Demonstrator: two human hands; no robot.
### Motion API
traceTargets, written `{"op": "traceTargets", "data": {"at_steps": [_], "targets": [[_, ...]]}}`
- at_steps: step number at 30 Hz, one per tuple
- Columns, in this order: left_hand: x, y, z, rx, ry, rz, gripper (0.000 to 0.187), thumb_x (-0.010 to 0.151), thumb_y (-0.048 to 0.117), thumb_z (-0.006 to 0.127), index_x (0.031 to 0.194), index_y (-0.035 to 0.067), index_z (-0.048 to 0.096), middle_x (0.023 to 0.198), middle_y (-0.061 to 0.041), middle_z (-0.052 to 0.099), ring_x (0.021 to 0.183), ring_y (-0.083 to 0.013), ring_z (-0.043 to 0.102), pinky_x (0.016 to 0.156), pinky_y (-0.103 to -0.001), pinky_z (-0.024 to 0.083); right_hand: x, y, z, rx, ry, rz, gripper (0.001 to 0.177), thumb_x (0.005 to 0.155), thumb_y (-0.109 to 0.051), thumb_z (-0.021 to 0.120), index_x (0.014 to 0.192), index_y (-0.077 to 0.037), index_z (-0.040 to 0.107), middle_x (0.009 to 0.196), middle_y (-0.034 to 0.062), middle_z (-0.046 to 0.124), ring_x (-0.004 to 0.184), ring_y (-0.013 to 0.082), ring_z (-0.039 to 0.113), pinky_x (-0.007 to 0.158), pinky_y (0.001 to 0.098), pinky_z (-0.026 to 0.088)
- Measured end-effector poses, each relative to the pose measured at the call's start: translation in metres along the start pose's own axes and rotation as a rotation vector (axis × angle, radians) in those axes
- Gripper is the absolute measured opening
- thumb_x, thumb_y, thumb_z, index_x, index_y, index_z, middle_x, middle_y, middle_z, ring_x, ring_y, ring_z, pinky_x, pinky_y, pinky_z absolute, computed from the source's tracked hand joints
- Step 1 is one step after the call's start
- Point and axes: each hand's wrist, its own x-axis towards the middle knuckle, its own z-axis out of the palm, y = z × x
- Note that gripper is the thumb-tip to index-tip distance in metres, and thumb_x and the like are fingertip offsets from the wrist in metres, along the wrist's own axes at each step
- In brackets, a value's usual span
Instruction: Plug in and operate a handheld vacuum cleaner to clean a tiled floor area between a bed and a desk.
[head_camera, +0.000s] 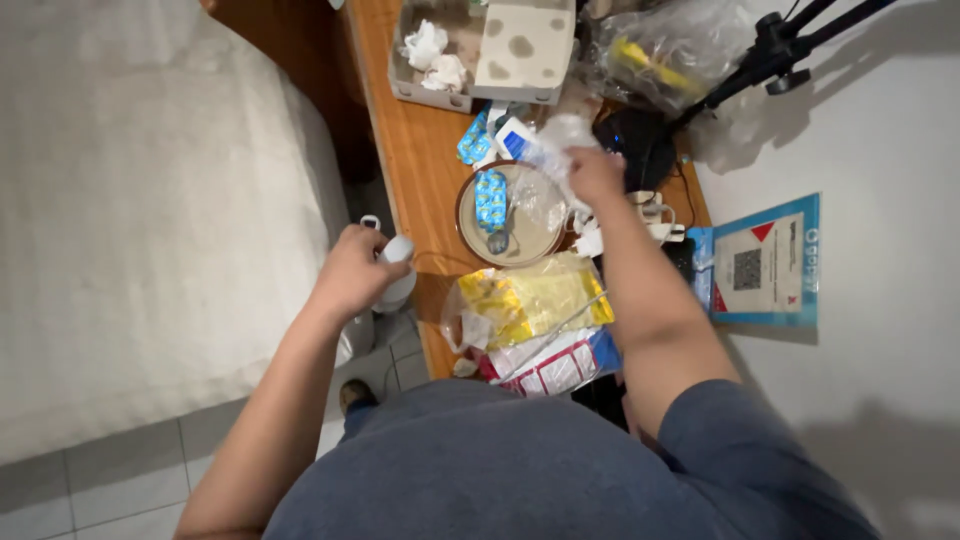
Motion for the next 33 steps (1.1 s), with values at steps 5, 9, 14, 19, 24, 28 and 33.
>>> {"op": "traceTargets", "data": {"at_steps": [5,9,14,19,24,28,33], "targets": [[-0.003,-0.001,-0.001,-0.023,0.004,-0.007,0.041,0.072,0.030,0.080,0.097,-0.002,0.072,0.116,-0.018,0.061,0.104,-0.0359,0.063,0.089,-0.042,0.051,0.008,-0.027,-0.014,0.278,0.142,0.221,0.026,0.094,-0.018,0.066,0.118,-0.010,0.069,0.116,0.0179,0.071,0.113,0.0355,0.066,0.102,0.0447,0.052],[0.002,0.006,-0.005,-0.058,-0.001,-0.054,0.043,0.075,0.034,0.080,0.097,-0.002,0.072,0.114,-0.016,0.062,0.103,-0.0354,0.064,0.089,-0.041,0.052,0.043,0.024,-0.010,0.250,0.479,0.572,0.042,0.081,-0.010,0.070,0.122,-0.001,0.062,0.117,0.0297,0.057,0.107,0.0491,0.058,0.093,0.0514,0.048],[0.004,0.000,0.000,-0.002,0.018,-0.031,0.044,0.072,0.031,0.081,0.099,-0.002,0.072,0.113,-0.018,0.062,0.104,-0.0364,0.063,0.090,-0.042,0.051,0.046,0.081,0.014,0.079,0.066,0.576,0.032,0.086,-0.020,0.069,0.117,-0.012,0.072,0.118,0.0231,0.066,0.110,0.0444,0.064,0.094,0.0509,0.052],[0.001,0.006,-0.003,-0.001,-0.001,-0.043,0.043,0.073,0.031,0.079,0.102,-0.001,0.072,0.115,-0.017,0.063,0.106,-0.0353,0.064,0.093,-0.041,0.051,0.031,0.058,0.002,0.105,0.074,0.545,0.030,0.093,-0.030,0.070,0.118,-0.014,0.073,0.113,0.0204,0.072,0.108,0.0408,0.068,0.094,0.0489,0.054],[0.000,0.005,-0.003,0.027,-0.004,-0.039,0.045,0.073,0.030,0.078,0.104,-0.002,0.072,0.117,-0.017,0.062,0.109,-0.0358,0.063,0.093,-0.042,0.051,0.021,0.032,-0.024,0.099,0.142,0.361,0.034,0.091,-0.028,0.070,0.119,-0.011,0.070,0.114,0.0204,0.070,0.108,0.0407,0.063,0.093,0.0506,0.049],[0.000,0.008,-0.004,0.013,0.003,-0.059,0.045,0.073,0.031,0.077,0.103,-0.002,0.072,0.118,-0.017,0.062,0.109,-0.0356,0.063,0.093,-0.042,0.051,0.023,0.037,-0.020,-0.036,0.110,0.337,0.028,0.094,-0.029,0.065,0.113,-0.009,0.072,0.115,0.0192,0.069,0.111,0.0403,0.061,0.093,0.0547,0.046],[-0.004,0.006,-0.003,-0.031,0.015,-0.047,0.045,0.073,0.030,0.077,0.103,-0.003,0.071,0.119,-0.019,0.061,0.107,-0.0361,0.063,0.092,-0.043,0.051,0.030,0.045,-0.007,-0.196,0.088,0.301,0.034,0.098,-0.030,0.061,0.110,0.001,0.068,0.117,0.0221,0.066,0.112,0.0418,0.060,0.093,0.0577,0.046]]}}
